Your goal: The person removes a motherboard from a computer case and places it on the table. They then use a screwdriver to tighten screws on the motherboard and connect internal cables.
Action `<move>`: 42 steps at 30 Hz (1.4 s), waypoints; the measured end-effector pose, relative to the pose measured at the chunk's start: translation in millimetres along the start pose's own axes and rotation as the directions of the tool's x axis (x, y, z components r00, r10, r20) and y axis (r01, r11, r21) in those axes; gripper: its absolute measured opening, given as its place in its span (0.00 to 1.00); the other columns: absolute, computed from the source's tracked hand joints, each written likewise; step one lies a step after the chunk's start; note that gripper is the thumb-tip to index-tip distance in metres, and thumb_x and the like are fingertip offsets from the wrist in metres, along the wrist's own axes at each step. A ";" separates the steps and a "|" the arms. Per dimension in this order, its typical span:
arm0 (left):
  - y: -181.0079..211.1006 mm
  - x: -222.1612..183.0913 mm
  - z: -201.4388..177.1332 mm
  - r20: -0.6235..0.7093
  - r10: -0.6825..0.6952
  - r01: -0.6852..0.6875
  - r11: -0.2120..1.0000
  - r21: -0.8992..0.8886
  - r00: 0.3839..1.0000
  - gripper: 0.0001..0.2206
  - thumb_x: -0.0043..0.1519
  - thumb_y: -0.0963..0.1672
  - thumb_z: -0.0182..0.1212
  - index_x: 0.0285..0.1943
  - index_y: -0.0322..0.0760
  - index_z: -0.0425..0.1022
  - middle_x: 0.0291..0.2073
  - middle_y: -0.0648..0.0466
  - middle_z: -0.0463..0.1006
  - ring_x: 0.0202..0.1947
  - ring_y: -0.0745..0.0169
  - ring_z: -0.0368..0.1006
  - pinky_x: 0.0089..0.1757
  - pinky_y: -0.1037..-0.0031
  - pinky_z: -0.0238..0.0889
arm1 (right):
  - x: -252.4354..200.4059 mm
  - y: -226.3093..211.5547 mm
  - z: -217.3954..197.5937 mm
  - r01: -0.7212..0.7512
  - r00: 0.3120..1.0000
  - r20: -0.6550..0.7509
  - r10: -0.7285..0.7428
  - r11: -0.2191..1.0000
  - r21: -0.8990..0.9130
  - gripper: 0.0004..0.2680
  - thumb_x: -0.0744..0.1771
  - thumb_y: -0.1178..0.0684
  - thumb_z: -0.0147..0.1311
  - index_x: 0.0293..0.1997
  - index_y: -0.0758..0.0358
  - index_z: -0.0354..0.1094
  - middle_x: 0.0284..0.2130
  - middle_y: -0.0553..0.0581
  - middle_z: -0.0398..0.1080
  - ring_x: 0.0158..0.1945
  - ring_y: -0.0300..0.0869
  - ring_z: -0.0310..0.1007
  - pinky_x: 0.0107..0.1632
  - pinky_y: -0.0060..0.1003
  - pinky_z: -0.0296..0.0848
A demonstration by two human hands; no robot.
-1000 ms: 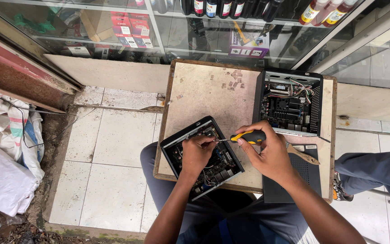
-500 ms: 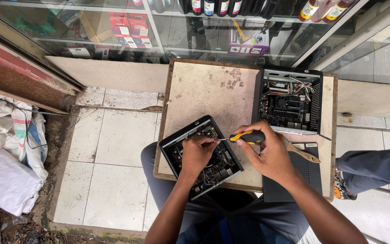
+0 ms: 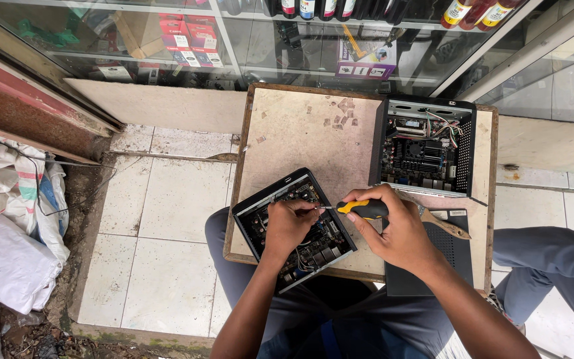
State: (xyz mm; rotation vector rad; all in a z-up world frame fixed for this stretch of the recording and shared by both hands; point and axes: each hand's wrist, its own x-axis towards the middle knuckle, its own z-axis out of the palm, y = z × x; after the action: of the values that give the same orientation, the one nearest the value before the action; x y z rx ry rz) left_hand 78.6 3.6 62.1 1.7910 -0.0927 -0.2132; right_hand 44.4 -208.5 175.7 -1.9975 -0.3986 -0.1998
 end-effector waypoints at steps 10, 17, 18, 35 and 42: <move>-4.1 2.2 -1.5 0.005 -0.002 0.002 1.000 0.005 1.000 0.08 0.62 0.35 0.70 0.48 0.19 0.83 0.33 0.32 0.85 0.33 0.40 0.86 0.30 0.65 0.85 | -4.8 8.7 0.2 0.011 0.999 0.039 -0.010 1.000 -0.024 0.09 0.66 0.63 0.63 0.48 0.69 0.66 0.47 0.67 0.81 0.51 0.60 0.84 0.50 0.49 0.85; -5.7 3.0 -0.2 -0.015 0.065 -0.064 0.996 0.063 0.998 0.08 0.61 0.35 0.71 0.47 0.21 0.84 0.34 0.34 0.85 0.35 0.39 0.85 0.29 0.63 0.84 | -3.5 9.6 0.2 0.025 1.000 0.000 -0.025 1.000 -0.009 0.10 0.66 0.63 0.64 0.47 0.69 0.66 0.45 0.65 0.82 0.50 0.57 0.85 0.51 0.44 0.84; -7.1 4.5 0.7 -0.015 0.081 -0.080 0.994 0.074 0.997 0.08 0.61 0.35 0.71 0.47 0.22 0.84 0.34 0.34 0.85 0.35 0.39 0.85 0.29 0.63 0.84 | -3.1 9.4 0.3 0.029 1.000 -0.001 -0.029 1.000 -0.009 0.10 0.66 0.62 0.64 0.47 0.69 0.66 0.46 0.66 0.82 0.51 0.58 0.85 0.51 0.45 0.84; -7.6 2.5 0.2 -0.017 0.106 -0.105 0.991 0.081 0.994 0.06 0.62 0.36 0.71 0.47 0.26 0.85 0.36 0.36 0.86 0.38 0.37 0.85 0.31 0.61 0.86 | 0.4 15.4 -1.5 0.022 0.998 -0.056 -0.019 0.999 0.044 0.09 0.66 0.62 0.64 0.46 0.69 0.66 0.43 0.65 0.82 0.48 0.53 0.86 0.48 0.40 0.84; -11.9 1.9 2.7 -0.021 0.106 -0.104 0.992 0.075 0.994 0.06 0.62 0.37 0.72 0.47 0.27 0.85 0.35 0.37 0.86 0.37 0.38 0.85 0.31 0.62 0.86 | -1.9 20.4 -2.6 0.002 0.999 -0.041 0.001 0.999 0.052 0.09 0.68 0.61 0.62 0.48 0.67 0.64 0.45 0.64 0.82 0.48 0.53 0.86 0.47 0.42 0.85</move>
State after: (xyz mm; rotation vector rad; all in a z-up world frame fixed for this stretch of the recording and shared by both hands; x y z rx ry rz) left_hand 79.4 3.4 49.8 1.8564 -0.1784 -0.1134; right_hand 50.2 -219.4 159.1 -1.9395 -0.3745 -0.2282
